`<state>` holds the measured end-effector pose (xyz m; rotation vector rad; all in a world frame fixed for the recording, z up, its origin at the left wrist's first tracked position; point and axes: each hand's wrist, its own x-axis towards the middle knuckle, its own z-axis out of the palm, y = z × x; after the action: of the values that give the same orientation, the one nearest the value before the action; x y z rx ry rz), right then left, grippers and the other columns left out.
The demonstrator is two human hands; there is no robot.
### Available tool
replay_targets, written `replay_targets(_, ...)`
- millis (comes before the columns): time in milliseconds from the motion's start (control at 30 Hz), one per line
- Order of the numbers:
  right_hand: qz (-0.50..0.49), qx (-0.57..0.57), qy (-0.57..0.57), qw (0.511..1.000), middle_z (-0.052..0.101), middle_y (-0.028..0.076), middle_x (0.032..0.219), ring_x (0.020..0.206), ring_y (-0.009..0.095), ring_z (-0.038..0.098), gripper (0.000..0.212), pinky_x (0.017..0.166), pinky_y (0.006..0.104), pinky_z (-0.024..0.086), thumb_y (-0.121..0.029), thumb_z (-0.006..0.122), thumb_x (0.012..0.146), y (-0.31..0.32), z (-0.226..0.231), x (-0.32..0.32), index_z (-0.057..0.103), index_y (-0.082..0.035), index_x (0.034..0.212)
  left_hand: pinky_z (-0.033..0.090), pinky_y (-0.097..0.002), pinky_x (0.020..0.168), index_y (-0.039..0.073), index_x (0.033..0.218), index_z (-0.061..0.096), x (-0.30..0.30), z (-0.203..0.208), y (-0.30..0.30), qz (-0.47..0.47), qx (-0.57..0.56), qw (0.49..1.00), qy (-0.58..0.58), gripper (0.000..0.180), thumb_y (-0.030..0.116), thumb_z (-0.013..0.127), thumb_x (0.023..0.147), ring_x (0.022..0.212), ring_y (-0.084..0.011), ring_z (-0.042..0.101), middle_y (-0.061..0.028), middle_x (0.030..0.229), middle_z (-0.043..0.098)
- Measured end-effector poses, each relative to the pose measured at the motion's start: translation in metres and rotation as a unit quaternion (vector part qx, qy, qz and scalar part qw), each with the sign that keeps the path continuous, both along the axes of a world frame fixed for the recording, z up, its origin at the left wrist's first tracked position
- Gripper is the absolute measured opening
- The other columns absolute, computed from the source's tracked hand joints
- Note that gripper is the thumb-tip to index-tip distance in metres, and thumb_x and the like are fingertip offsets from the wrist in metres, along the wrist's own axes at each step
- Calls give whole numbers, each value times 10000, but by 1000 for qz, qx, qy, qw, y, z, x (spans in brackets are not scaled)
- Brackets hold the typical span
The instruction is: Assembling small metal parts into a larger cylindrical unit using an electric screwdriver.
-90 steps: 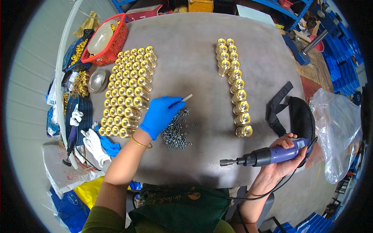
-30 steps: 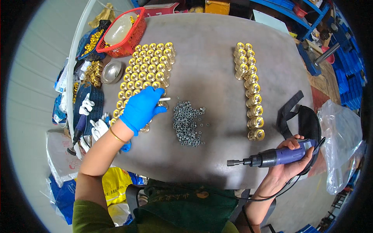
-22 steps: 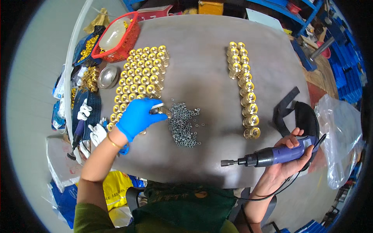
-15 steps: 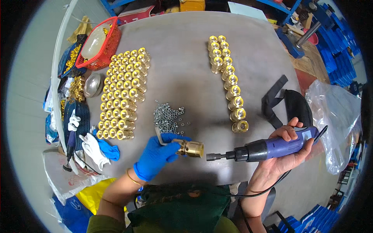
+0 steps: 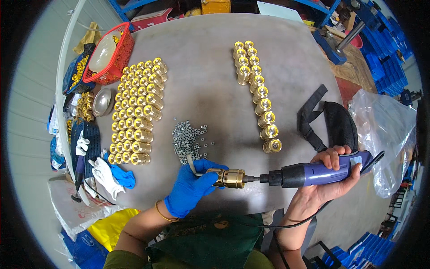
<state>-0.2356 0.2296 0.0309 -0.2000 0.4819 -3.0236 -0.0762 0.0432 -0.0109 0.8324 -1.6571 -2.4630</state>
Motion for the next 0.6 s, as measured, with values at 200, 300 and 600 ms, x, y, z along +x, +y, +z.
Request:
replay_targets(200, -20, 13, -3, 1000, 503, 118, 830, 584, 118, 458, 353, 531, 225, 405, -234, 605, 779, -2, -1, 0, 435, 16, 959, 406, -167, 510, 20, 972, 592, 0, -8, 0, -1, 24, 1000, -19, 283, 272, 573, 845, 641, -71, 562, -45, 762, 610)
replay_targets(300, -17, 26, 3, 1000, 500, 111, 828, 574, 111, 453, 353, 526, 223, 401, -233, 608, 773, -2, -1, -1, 434, 10, 961, 407, -169, 506, 23, 957, 597, -1, -7, 2, 7, 13, 1000, -17, 280, 278, 573, 845, 637, -68, 560, -44, 754, 608)
replay_targets(600, -31, 33, 5, 999, 511, 111, 852, 571, 98, 446, 359, 538, 212, 408, -242, 598, 774, 0, -3, -4, 438, 7, 978, 435, -188, 556, 19, 935, 609, -15, -3, -3, 8, -51, 999, -8, 239, 233, 592, 831, 683, -77, 550, -43, 784, 607)
